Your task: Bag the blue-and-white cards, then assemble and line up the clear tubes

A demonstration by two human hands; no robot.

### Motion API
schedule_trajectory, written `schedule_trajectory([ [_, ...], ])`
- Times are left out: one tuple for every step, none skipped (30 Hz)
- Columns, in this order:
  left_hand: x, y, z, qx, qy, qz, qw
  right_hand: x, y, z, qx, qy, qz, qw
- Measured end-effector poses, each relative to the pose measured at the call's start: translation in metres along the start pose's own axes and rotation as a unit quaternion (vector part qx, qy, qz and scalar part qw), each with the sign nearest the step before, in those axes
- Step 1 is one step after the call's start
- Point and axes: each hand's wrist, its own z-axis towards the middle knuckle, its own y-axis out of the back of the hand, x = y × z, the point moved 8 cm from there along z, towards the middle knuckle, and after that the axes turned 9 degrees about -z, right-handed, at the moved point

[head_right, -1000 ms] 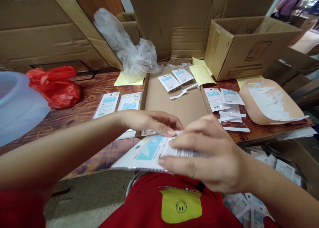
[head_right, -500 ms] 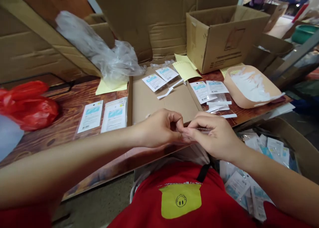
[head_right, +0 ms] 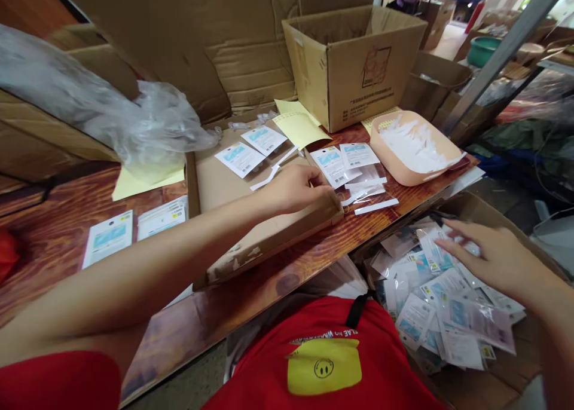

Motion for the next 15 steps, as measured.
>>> schedule_trajectory([
  [-0.005, -0.004, 0.001, 0.012, 0.003, 0.014, 1.0, 0.019, -0.014, 0.021, 0.029, 0.065, -0.043, 0.997],
  [-0.011, -0.007, 0.0, 0.026, 0.004, 0.027, 0.999, 0.038, -0.022, 0.044, 0.01, 0.12, -0.082, 0.989],
  [-0.017, -0.009, -0.003, 0.037, 0.003, 0.038, 0.999, 0.053, -0.031, 0.066, -0.011, 0.153, -0.12, 0.981],
  [-0.022, -0.009, -0.007, 0.045, -0.001, 0.045, 0.998, 0.064, -0.048, 0.089, 0.016, 0.173, -0.174, 0.969],
  [-0.025, -0.009, -0.012, 0.048, -0.005, 0.05, 0.998, 0.072, -0.059, 0.11, 0.001, 0.188, -0.225, 0.956],
  [-0.027, -0.006, -0.017, 0.047, -0.01, 0.052, 0.997, 0.077, -0.074, 0.129, 0.009, 0.208, -0.264, 0.942],
  [-0.028, -0.003, -0.023, 0.044, -0.015, 0.051, 0.998, 0.079, -0.088, 0.145, 0.029, 0.226, -0.295, 0.928],
  [-0.027, 0.001, -0.028, 0.039, -0.02, 0.049, 0.998, 0.078, -0.101, 0.157, 0.054, 0.243, -0.315, 0.916],
  [-0.024, 0.005, -0.034, 0.032, -0.025, 0.046, 0.998, 0.077, -0.11, 0.167, 0.081, 0.259, -0.323, 0.907],
  [-0.021, 0.01, -0.04, 0.026, -0.033, 0.044, 0.998, 0.075, -0.114, 0.173, 0.1, 0.27, -0.323, 0.902],
  [-0.018, 0.016, -0.046, 0.013, -0.045, 0.045, 0.998, 0.075, -0.113, 0.178, 0.109, 0.276, -0.316, 0.901],
  [-0.016, 0.024, -0.052, -0.01, -0.063, 0.051, 0.997, 0.078, -0.106, 0.181, 0.106, 0.28, -0.308, 0.903],
  [-0.016, 0.033, -0.058, -0.048, -0.09, 0.066, 0.993, 0.085, -0.095, 0.182, 0.091, 0.279, -0.303, 0.907],
  [-0.018, 0.044, -0.065, -0.098, -0.125, 0.091, 0.983, 0.095, -0.081, 0.182, 0.068, 0.276, -0.301, 0.91],
  [-0.022, 0.054, -0.073, -0.153, -0.164, 0.125, 0.967, 0.108, -0.066, 0.181, 0.045, 0.274, -0.302, 0.912],
])
